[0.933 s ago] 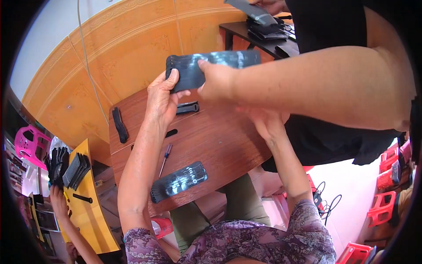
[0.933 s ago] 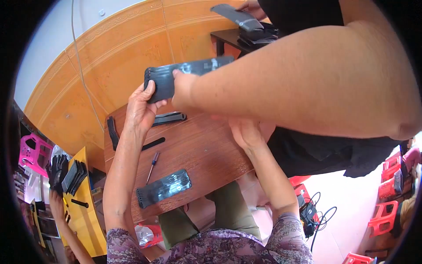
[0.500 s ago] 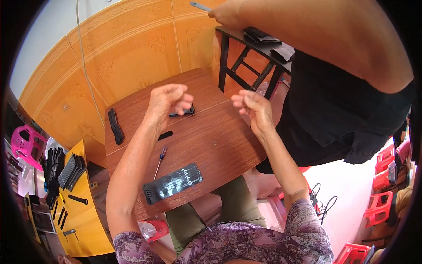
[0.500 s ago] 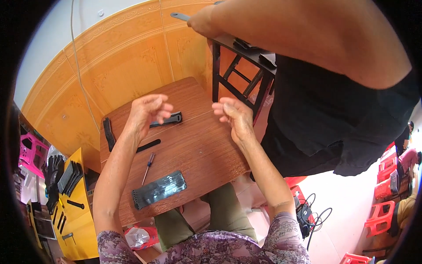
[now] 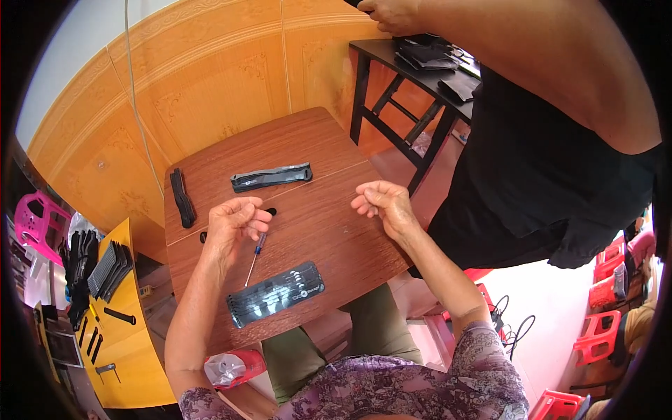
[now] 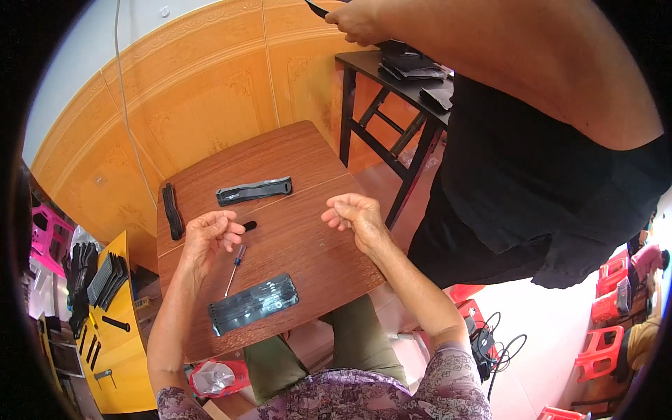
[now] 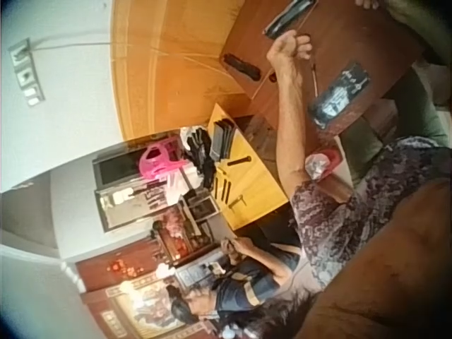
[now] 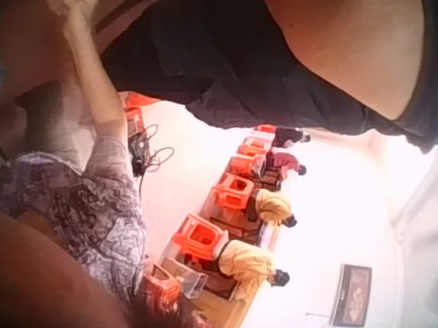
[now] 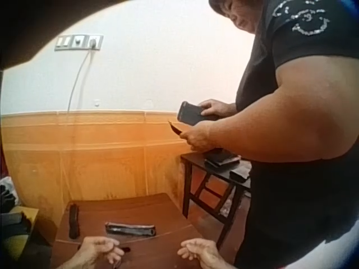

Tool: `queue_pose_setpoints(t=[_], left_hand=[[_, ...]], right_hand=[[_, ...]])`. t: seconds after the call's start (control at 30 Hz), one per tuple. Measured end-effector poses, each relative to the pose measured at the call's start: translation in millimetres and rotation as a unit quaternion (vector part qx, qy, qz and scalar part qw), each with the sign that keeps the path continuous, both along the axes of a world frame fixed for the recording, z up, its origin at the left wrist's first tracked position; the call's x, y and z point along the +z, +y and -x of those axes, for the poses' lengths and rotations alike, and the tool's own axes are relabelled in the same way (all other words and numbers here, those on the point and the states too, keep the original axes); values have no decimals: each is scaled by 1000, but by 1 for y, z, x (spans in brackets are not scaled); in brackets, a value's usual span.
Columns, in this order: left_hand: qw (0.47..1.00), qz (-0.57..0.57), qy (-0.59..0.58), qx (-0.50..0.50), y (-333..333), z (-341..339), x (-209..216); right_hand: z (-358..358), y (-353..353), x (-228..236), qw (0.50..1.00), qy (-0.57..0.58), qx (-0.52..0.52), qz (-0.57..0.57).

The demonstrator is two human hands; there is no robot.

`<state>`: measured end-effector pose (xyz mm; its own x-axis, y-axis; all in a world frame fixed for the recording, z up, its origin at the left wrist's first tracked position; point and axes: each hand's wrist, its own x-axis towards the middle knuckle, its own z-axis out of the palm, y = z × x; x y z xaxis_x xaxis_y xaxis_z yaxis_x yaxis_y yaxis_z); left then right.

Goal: Inspecting and aligning black elastic garment straps at a workstation.

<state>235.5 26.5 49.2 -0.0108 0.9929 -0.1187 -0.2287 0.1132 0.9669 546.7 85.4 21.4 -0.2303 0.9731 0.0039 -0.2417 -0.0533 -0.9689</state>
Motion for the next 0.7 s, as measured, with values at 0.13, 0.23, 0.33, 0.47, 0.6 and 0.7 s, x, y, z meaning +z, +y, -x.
queue_pose_setpoints(t=[0.13, 0.23, 0.33, 0.47, 0.6, 0.7], left_hand=[[999, -19, -41, -11, -16, -12, -4], [997, -14, -66, -39, -32, -27, -4], [996, -2, -78, -50, -49, -31, -10], [995, -1, -85, -53, -59, -34, -11], [992, -16, -106, -64, -59, -34, -6], [990, -35, -113, -73, -56, -35, -1]], right_hand=[[5, -6, -9, 1000, -9, 22, 19], [4, -14, -15, 999, -12, 15, 33], [4, -21, -22, 998, -29, 25, 41], [4, -25, -21, 998, -27, 37, 53], [2, -21, 13, 999, -3, 32, -6], [-3, -11, 58, 997, 17, 1, -77]])
